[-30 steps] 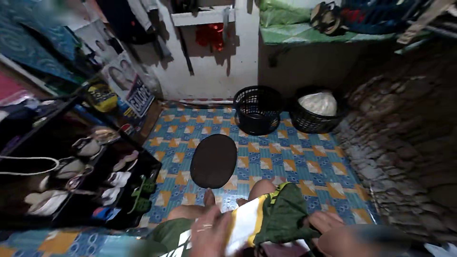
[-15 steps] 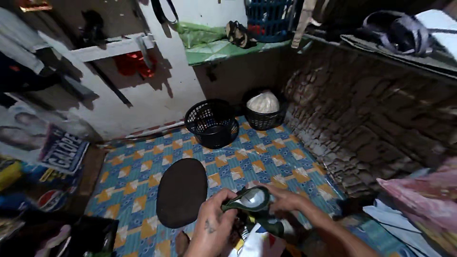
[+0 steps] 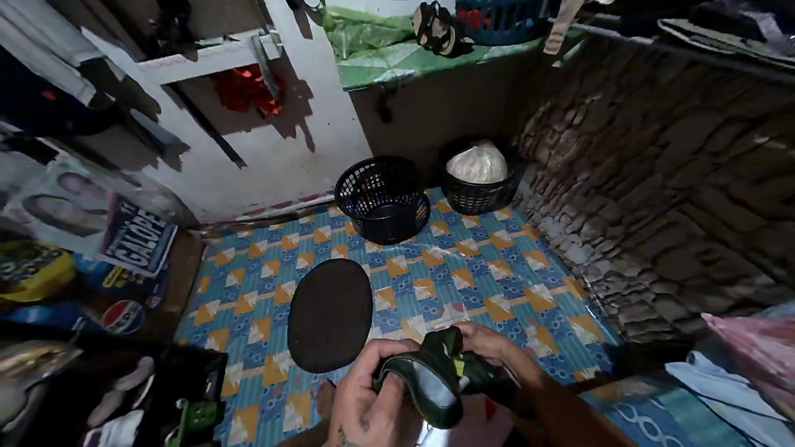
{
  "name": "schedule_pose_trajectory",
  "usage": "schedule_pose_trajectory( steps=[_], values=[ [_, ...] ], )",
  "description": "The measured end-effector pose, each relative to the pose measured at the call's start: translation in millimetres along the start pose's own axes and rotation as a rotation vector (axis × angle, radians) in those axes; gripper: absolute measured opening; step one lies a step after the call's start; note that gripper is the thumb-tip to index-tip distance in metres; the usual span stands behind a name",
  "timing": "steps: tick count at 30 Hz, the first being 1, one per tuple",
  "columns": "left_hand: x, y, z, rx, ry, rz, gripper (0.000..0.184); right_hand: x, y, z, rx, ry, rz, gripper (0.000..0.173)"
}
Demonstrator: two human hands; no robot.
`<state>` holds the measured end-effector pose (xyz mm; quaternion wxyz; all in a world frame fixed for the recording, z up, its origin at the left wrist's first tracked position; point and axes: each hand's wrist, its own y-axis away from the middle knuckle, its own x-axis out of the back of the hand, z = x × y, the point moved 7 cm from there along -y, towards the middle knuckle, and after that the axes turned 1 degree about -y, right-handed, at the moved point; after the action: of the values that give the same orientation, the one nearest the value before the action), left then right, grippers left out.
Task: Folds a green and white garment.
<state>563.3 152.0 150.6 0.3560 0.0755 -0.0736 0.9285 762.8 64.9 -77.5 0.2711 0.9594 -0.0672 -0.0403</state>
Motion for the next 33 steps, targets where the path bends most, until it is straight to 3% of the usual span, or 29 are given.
schedule_pose_trajectory(
  steps=[5,10,13,18,20,22,25,27,29,31,33],
  values=[
    [-3.7,41.3,11.1,0.004,0.16,-0.04,0.015,27.3,23.9,-6.0,0.151,-0.078,0.258,0.018],
    [-46.2,88.5,-23.4,0.06,-0.178,-0.328,0.018,19.1,36.6,4.6,0.052,0.379,0.226,0.037],
    [-55.1,97.1,-24.9,0.016,-0.258,-0.375,0.02,10.1,82.9,-31.0,0.061,0.445,0.226,0.048],
    [-54.7,98.5,-10.5,-0.054,-0.344,-0.304,0.02,-52.1,189.7,-93.9,0.423,0.473,0.098,0.063],
    [-57.4,100.1,-7.8,-0.146,-0.393,-0.25,0.018,-85.0,210.1,-91.4,0.53,0.582,0.197,0.069],
    [-62.1,105.1,-5.4,-0.247,-0.45,-0.224,0.016,-99.8,218.6,-78.8,0.558,0.7,0.391,0.051],
    [-64.0,113.4,-0.4,-0.267,-0.524,-0.322,0.02,-77.0,238.3,-78.4,0.582,0.837,0.616,0.028],
    [-59.3,122.2,-9.1,-0.18,-0.527,-0.432,0.023,-67.4,251.4,-89.4,0.579,0.948,0.514,0.019],
    [-56.7,135.4,-23.9,-0.118,-0.489,-0.551,0.022,-70.9,257.4,-84.8,0.449,0.999,0.223,0.015],
    [-56.6,143.1,-38.2,-0.148,-0.458,-0.61,0.019,-69.7,257.6,-74.9,0.36,0.985,0.022,0.016],
    [-53.9,145.3,-45.3,-0.181,-0.414,-0.6,0.018,-60.4,252.5,-71.9,0.398,0.883,-0.068,0.017]
  ],
)
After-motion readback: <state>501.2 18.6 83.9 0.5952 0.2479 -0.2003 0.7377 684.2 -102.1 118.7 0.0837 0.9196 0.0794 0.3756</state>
